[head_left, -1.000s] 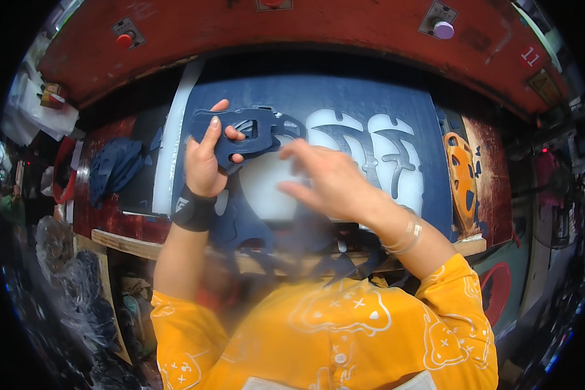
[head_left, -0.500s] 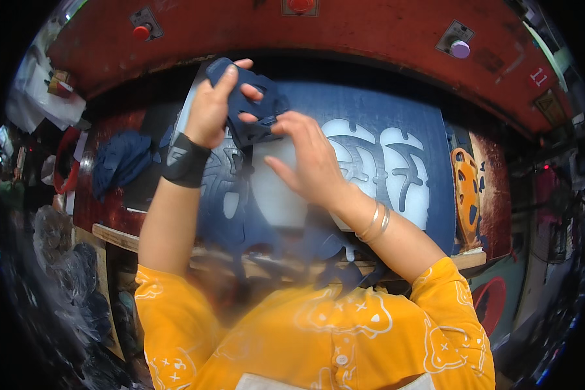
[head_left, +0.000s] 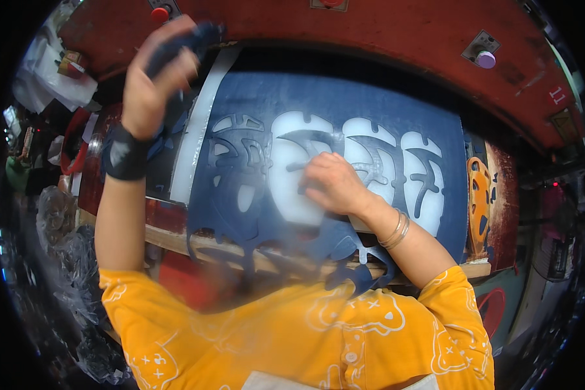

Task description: The person repeatedly rubs a dark blue fabric piece against a flat surface using a wooden block, then peels off cut-out shapes from the fabric. The person continues this cycle of rubbing and peeling throughout the clip.

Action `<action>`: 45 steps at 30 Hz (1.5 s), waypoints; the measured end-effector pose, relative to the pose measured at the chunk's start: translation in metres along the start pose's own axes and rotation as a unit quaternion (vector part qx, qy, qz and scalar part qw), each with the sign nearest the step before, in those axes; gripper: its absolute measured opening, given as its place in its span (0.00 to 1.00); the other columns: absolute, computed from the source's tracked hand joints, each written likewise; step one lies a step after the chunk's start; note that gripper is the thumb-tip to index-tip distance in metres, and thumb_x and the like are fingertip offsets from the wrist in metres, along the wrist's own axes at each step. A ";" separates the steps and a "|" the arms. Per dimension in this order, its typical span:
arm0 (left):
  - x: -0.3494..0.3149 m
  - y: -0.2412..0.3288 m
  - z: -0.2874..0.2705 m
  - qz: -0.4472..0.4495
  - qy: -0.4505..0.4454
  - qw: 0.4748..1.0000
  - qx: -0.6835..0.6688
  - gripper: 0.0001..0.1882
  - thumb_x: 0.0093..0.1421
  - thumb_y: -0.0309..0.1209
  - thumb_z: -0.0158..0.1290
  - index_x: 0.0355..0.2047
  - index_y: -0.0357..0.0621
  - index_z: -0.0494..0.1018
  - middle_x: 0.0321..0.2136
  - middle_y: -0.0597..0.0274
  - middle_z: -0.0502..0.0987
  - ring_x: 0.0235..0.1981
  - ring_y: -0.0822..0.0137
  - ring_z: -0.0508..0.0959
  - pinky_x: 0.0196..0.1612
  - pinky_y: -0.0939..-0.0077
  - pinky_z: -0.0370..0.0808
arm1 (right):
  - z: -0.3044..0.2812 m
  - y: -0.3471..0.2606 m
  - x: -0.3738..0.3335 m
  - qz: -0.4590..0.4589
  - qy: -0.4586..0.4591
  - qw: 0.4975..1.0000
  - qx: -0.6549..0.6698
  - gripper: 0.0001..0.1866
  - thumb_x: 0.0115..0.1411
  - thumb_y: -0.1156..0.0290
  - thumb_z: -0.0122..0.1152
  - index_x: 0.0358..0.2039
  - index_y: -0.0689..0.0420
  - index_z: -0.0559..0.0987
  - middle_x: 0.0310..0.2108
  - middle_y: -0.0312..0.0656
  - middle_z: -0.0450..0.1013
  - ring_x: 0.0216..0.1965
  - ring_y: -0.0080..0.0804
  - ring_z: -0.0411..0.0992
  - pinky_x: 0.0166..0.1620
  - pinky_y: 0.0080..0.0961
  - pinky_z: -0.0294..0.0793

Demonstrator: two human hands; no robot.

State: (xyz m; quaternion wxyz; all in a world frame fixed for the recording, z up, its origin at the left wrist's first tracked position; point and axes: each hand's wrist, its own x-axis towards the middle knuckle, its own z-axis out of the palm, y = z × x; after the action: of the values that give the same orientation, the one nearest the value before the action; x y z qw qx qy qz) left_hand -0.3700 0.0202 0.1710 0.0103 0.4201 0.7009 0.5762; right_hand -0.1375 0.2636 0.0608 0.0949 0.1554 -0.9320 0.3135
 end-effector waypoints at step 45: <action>-0.059 -0.036 0.011 -0.229 0.093 0.878 -0.411 0.23 0.65 0.32 0.50 0.59 0.39 0.62 0.27 0.65 0.75 0.30 0.74 0.76 0.41 0.79 0.76 | -0.008 -0.026 0.021 -0.012 0.056 0.998 0.040 0.13 0.49 0.73 0.65 0.37 0.56 0.76 0.36 0.43 0.71 0.40 0.42 0.69 0.45 0.33 0.68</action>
State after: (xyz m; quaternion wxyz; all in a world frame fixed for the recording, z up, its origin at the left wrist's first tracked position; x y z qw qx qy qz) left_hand -0.3469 -0.0055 0.1101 0.2482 0.1500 0.4758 0.8304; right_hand -0.1474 0.2437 0.0870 0.1445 0.1525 -0.9099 0.3578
